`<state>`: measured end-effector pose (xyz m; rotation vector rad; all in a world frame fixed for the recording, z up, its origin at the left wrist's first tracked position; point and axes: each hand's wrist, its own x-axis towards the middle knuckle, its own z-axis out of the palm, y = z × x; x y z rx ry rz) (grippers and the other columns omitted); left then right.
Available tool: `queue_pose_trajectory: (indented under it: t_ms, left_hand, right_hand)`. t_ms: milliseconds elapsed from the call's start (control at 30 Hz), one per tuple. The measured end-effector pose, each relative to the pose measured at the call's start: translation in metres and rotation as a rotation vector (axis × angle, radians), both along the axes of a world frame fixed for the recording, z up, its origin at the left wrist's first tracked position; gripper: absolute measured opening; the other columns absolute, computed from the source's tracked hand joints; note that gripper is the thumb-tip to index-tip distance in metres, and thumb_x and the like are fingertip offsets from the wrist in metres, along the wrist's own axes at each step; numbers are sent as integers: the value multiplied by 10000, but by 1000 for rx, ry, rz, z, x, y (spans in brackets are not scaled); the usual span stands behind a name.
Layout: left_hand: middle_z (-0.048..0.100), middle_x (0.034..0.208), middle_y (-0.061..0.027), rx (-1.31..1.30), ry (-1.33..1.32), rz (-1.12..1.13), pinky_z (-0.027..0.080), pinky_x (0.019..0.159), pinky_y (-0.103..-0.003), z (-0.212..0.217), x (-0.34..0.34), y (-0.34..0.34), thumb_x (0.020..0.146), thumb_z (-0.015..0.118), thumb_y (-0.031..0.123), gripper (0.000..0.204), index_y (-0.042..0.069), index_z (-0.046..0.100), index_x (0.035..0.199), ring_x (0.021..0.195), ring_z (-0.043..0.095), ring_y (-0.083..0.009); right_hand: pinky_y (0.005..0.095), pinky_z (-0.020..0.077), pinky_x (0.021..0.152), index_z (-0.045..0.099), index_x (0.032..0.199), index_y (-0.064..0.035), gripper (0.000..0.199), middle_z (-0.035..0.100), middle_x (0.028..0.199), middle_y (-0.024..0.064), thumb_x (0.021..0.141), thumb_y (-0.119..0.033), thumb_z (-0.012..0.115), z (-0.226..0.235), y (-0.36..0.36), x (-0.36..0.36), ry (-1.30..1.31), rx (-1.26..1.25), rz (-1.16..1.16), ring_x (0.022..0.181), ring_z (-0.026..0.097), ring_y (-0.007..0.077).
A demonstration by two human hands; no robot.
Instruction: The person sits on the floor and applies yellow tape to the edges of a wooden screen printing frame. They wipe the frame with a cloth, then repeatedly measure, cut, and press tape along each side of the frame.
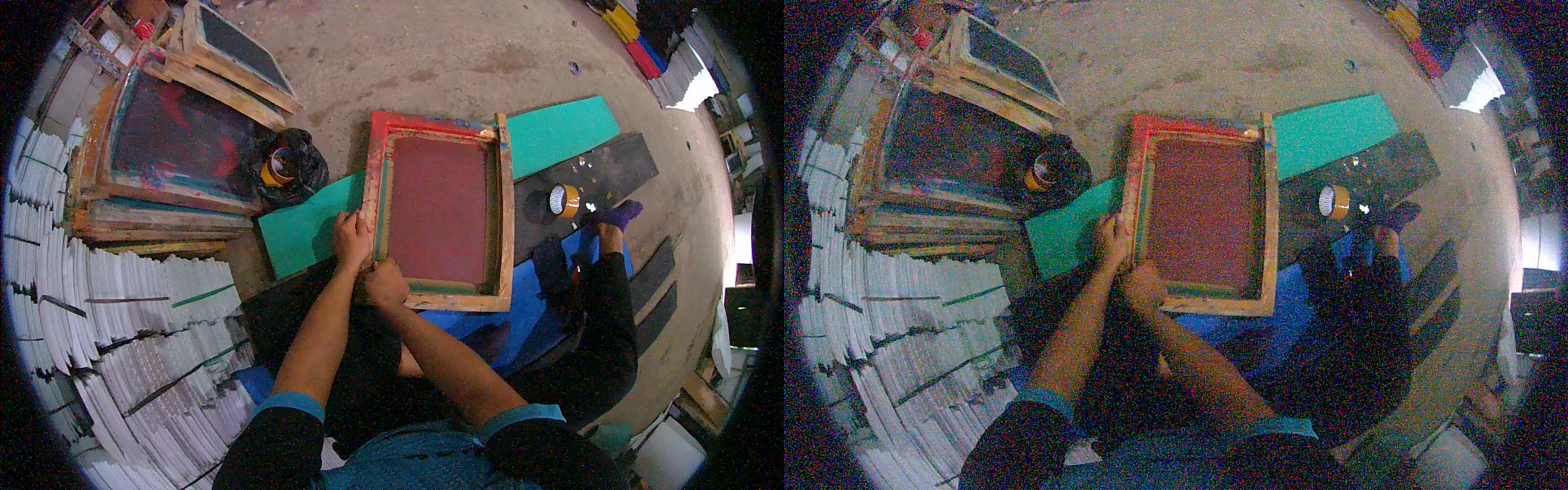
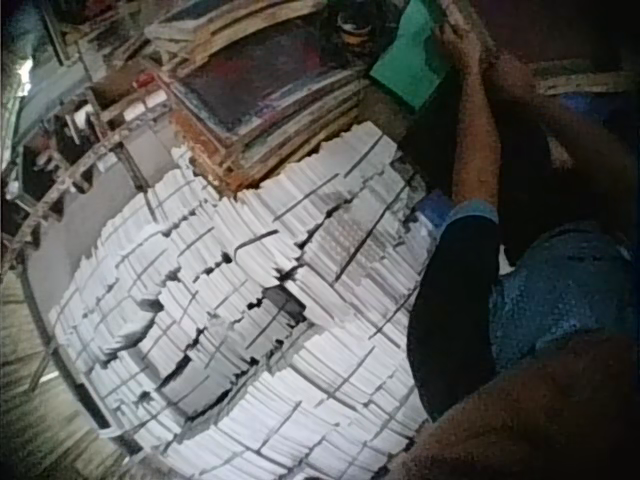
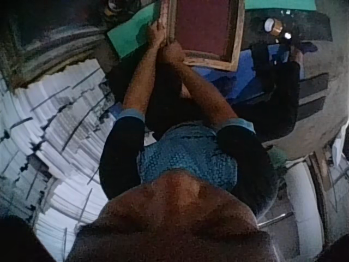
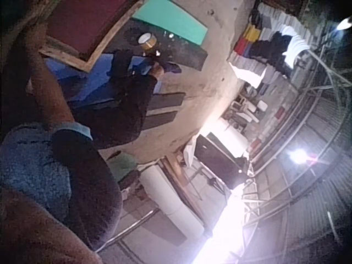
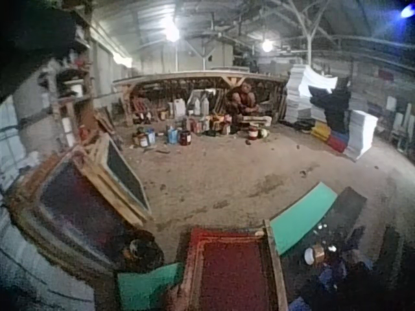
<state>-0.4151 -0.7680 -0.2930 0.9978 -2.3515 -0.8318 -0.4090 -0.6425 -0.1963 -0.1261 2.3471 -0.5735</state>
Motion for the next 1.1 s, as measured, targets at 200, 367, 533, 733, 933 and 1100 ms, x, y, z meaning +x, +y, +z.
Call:
queue_pose_trajectory:
  t_ms: [200, 367, 533, 733, 933, 1100]
  left_hand:
    - [609, 982, -175, -122, 68, -6, 488, 765, -489, -3, 1, 0, 1014, 518, 298, 331, 33, 712, 1056, 918, 602, -387]
    - [615, 1034, -166, -41, -29, 5, 493, 776, -485, -6, -3, 0, 1015, 522, 307, 334, 38, 710, 1075, 921, 604, -380]
    - [610, 1016, -166, -106, 33, 63, 491, 779, -482, -9, -3, 3, 1015, 521, 308, 337, 30, 707, 1058, 923, 602, -377]
    - [611, 994, -186, -28, 10, 16, 488, 776, -488, -8, -2, -1, 1010, 521, 284, 328, 12, 702, 1030, 926, 596, -391]
    - [604, 978, -190, 35, 66, 16, 479, 797, -488, -12, -3, -1, 996, 529, 259, 300, 13, 700, 1011, 919, 588, -397]
    - [599, 992, -198, 8, 23, -63, 478, 799, -492, -14, -8, 4, 972, 547, 228, 267, 19, 702, 1033, 929, 578, -401]
  right_hand:
    - [541, 497, 915, 593, 1167, -6, 432, 667, 1162, 238, 922, -361, 621, -3, 2, -8, -46, -8, 73, 1108, 639, 427]
    - [540, 494, 893, 636, 1108, 4, 287, 678, 1093, 262, 954, -235, 592, -43, 22, -6, 124, -227, -30, 1063, 634, 465]
    - [553, 488, 875, 677, 1108, -41, 284, 689, 1056, 253, 972, -266, 568, -40, 27, -11, 43, -295, 44, 1016, 640, 462]
    - [546, 494, 843, 675, 1104, -79, 301, 701, 1027, 231, 982, -319, 541, -10, 10, 8, 86, -120, 5, 962, 663, 445]
    - [558, 489, 835, 599, 1112, -77, 301, 703, 1009, 239, 969, -333, 537, -20, 7, 17, 175, -79, -40, 939, 671, 457]
    - [566, 484, 849, 577, 1143, -62, 336, 703, 1006, 246, 950, -335, 541, -31, 13, 9, 111, -64, -93, 959, 671, 462]
